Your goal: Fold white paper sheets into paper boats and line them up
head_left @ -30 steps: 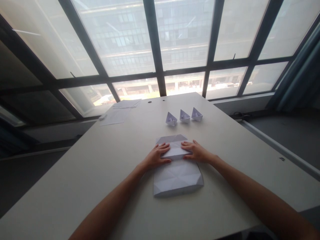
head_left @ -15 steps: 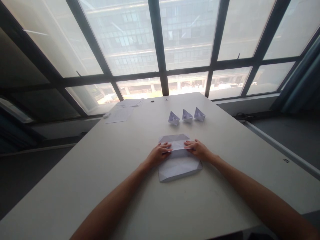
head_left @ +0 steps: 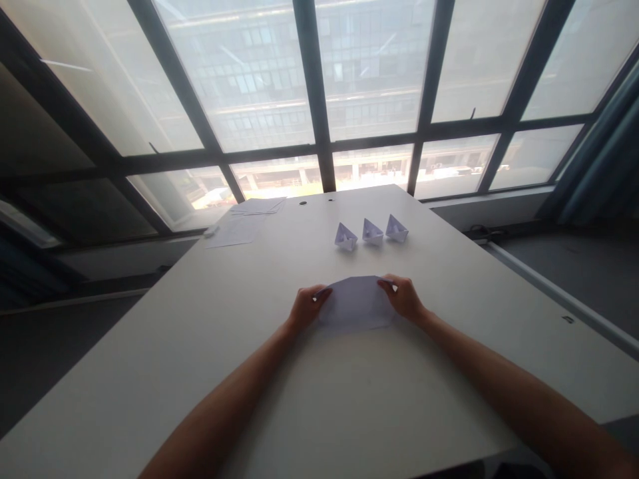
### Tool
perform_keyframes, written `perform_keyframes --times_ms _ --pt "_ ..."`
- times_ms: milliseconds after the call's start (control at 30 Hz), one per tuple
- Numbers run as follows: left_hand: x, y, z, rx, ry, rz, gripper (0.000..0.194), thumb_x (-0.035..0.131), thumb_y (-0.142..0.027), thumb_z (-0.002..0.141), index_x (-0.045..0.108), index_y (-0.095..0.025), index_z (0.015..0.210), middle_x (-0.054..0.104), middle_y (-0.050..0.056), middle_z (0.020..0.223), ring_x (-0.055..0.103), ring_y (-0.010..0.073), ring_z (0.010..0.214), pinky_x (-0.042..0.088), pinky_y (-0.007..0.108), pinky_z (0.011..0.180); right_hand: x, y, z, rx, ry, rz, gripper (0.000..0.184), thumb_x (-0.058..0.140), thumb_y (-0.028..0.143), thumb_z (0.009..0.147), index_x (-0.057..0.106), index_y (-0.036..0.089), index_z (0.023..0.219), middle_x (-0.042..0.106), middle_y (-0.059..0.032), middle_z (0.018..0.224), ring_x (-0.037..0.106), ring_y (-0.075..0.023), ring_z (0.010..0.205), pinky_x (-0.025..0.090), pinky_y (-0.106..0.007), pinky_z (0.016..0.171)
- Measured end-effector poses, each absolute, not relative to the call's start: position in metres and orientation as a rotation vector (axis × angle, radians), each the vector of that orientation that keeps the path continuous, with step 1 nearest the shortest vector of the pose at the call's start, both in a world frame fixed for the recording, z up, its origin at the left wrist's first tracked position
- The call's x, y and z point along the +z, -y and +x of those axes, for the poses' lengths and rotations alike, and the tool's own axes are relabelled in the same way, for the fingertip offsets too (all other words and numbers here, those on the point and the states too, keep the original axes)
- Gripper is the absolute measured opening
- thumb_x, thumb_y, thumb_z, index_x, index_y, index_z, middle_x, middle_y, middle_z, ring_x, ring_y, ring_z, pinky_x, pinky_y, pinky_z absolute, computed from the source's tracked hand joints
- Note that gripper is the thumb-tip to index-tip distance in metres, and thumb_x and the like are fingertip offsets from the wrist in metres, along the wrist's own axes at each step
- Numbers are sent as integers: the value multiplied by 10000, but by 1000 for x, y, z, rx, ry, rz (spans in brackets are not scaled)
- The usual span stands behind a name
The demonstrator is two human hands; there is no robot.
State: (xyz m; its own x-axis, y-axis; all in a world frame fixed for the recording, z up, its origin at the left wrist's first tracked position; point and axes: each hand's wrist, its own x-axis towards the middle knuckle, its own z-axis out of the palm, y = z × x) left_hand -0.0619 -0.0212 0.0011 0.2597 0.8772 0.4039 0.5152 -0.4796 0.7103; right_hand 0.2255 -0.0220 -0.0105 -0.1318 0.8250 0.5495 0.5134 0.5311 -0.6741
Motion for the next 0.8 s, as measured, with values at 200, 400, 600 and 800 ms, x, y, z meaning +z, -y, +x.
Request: perform_keyframes --times_ms 200,400,600,800 --pt "9 31 -47 1379 -1204 1789 344 560 -462 884 644 -150 768 496 -23 599 403 101 544 322 202 480 0 35 216 359 1581 -1105 240 490 392 933 575 184 849 531 30 626 465 -129 567 372 -226 569" --pt "11 32 -42 1355 -1304 1618 473 564 -402 880 531 -187 1300 323 -102 508 248 70 395 195 172 374 -1 34 209 562 1426 -1129 210 498 339 900 543 179 1027 593 9 718 506 -133 564 393 -222 544" --pt "7 31 -43 1396 -1625 2059 512 572 -196 816 496 -192 1322 609 77 1017 610 203 894 522 350 785 -12 25 211 479 1604 -1270 384 465 271 862 538 167 1224 659 -40 823 595 -177 678 450 -274 668" --pt "8 54 -24 726 -1237 2673 392 439 -293 957 526 -242 1335 527 74 1382 435 235 1316 325 413 1116 -14 27 207 354 1773 -1564 513 429 246 883 413 173 1390 686 -107 1020 648 -242 866 470 -328 796"
